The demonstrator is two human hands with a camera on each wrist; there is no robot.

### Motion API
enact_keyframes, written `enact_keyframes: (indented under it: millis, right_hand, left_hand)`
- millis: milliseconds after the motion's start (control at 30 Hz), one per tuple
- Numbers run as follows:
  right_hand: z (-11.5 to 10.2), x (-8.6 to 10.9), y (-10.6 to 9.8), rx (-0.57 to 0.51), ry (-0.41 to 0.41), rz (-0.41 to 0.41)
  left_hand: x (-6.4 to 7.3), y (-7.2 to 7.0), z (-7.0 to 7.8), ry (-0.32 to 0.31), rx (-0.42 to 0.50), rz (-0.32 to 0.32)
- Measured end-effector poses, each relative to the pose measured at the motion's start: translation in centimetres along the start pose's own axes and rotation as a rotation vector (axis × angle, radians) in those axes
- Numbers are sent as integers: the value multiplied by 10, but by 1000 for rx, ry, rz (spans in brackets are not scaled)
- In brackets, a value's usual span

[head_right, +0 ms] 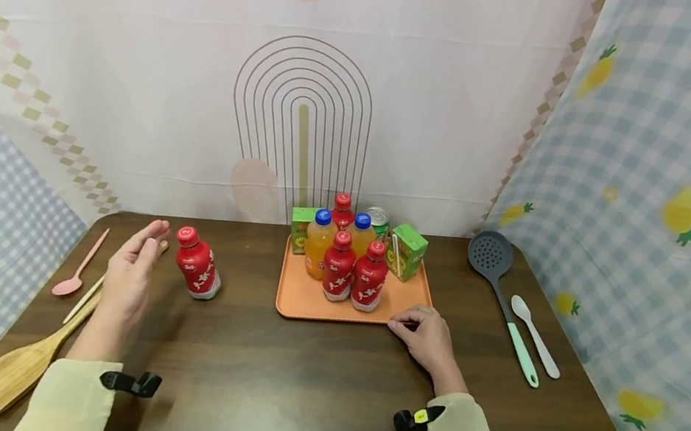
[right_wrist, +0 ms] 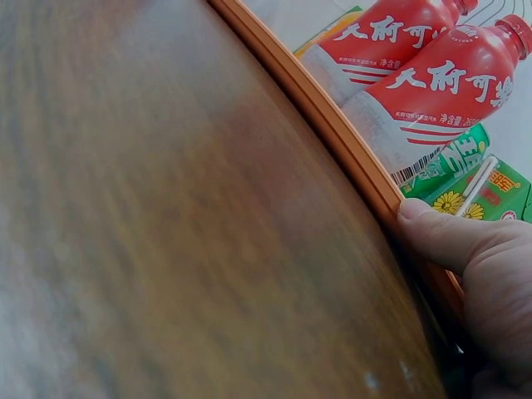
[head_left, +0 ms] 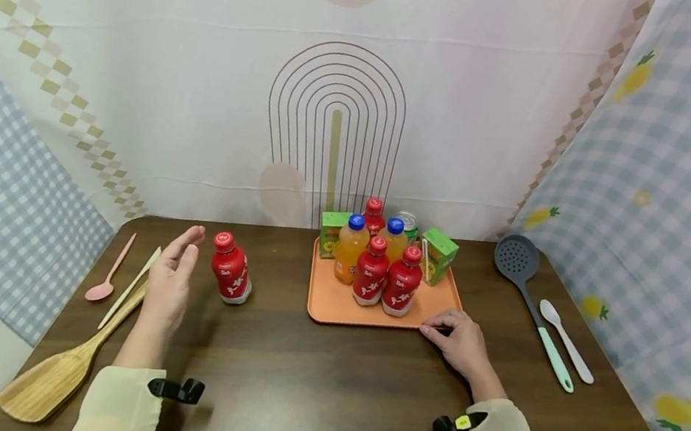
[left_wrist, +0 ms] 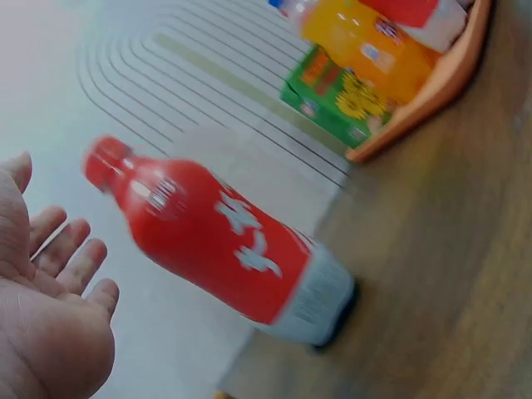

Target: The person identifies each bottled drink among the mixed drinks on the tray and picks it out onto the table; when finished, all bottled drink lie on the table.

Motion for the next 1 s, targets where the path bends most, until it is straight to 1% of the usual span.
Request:
enact_keyframes:
  millis: [100,200,300,400,467,533,633,733,867,900,967,1000]
  right_hand:
    - [0,0,-1,0,4,0]
    - [0,0,-1,8,5,-5]
    - [1,0,0,10,8,-4]
    - [1,0,0,10,3,1]
    - [0,0,0,7,0,1]
    - [0,1,0,5,6,-2]
    - [1,0,0,-2,12,-9]
    - [2,0,0,-10,19,-10]
    - [0,0,0,-16,19,-8]
    - [-1,1,0,-15,18,-9]
    - [-1,1,0,-18,22,-11]
    - [0,1,0,-20,25,-12]
  left_hand:
    - [3,2,19,56,62,35]
    - [7,9,37,104,90,21]
    - [10,24,55,168,95,-37]
    - [14,45,71,241,88,-127]
    - [18,60,78,282,73,-188]
    - [20,75,81,295,66,-238]
    - [22,97,77,282,52,-285]
    - [26,121,71,254,4,-328]
    - [33,155,74,235,-99,-400]
    - [34,163,75,226,-106,-416]
    - [34,177,68,221,-134,-444]
    - [33,182,63,222,-144,-457]
Point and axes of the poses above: each hand's wrist, its own x-axis away from the middle knuckle, its own y-axis out of the palm, z = x × y, the point moved 10 cm from there along -x, towards the middle knuckle, and after that the axes turned 9 degrees about x, right-handed, at the moved point
